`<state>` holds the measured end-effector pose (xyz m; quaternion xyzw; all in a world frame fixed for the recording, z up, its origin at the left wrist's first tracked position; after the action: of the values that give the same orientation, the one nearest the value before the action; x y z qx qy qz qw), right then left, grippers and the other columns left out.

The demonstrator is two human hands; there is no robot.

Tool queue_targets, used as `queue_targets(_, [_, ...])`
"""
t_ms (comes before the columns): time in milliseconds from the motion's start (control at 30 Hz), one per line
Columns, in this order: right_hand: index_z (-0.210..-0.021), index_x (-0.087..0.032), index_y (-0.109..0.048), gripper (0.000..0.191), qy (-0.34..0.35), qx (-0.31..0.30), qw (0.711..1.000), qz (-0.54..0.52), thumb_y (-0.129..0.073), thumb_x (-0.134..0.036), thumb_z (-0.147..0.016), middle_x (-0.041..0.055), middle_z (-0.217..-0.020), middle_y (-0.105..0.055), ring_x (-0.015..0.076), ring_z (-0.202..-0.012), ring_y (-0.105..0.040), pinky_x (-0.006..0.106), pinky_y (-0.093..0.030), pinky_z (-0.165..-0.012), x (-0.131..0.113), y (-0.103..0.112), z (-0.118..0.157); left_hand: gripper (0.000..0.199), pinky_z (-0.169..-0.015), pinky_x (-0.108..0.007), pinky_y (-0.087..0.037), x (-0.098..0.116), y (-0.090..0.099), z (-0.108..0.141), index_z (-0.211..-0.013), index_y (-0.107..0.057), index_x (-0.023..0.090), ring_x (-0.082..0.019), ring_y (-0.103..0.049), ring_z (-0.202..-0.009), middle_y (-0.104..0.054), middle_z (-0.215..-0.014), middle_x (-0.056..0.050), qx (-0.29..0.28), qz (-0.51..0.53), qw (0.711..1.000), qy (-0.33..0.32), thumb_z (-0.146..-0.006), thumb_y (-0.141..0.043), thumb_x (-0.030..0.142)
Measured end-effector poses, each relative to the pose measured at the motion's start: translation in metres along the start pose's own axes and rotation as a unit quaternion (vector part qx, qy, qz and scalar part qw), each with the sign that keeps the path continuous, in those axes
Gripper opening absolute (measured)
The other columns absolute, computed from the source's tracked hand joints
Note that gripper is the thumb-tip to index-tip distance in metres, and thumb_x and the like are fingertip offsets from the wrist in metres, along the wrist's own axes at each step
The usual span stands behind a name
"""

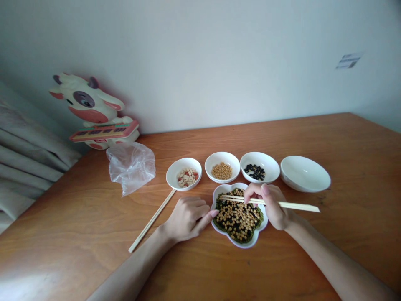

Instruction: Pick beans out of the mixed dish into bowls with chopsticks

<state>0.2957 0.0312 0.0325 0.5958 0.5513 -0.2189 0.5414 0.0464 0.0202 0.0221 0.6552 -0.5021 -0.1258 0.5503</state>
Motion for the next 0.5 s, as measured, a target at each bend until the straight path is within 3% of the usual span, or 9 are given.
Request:
queue_targets(300, [-0.084,-0.022,-0.071,0.070,0.004,-0.004,1.000,0.017,-0.019,-0.059,-0.113,0.0043,-0.078,-0.071,0.0193,-0.070,-0.064,0.034,-0.048,-0.068,-0.0063,-0.0027,-0.0025,0.047,-0.059,-0.033,-0.026,0.0109,0.0000,-0.0027,-0.063,-0.052,0.018,-0.012,-0.048,-0.055,-0.055,-0.058,0.000,0.032,-0.028,0.999,0.030,-0.109,-0.055,0.030])
queue_targets(500, [-0.084,-0.023,-0.072,0.070,0.014,-0.001,1.000,0.026,-0.019,-0.060,-0.112,0.0048,-0.078,-0.072,0.0206,-0.073,-0.067,0.034,-0.049,-0.067,-0.0075,-0.0036,-0.0037,0.050,-0.057,-0.031,-0.027,0.0108,-0.0007,-0.0019,-0.062,-0.055,0.018,-0.012,-0.051,-0.054,-0.058,-0.057,-0.001,0.019,-0.046,0.997,0.063,-0.109,-0.054,0.034])
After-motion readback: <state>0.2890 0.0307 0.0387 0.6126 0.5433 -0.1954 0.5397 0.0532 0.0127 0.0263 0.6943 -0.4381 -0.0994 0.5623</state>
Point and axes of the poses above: each hand's wrist, its own z-axis away from the middle knuckle, its own y-axis out of the back of the hand, x = y × z, the point moved 5 cm from there along -z, towards the middle knuckle
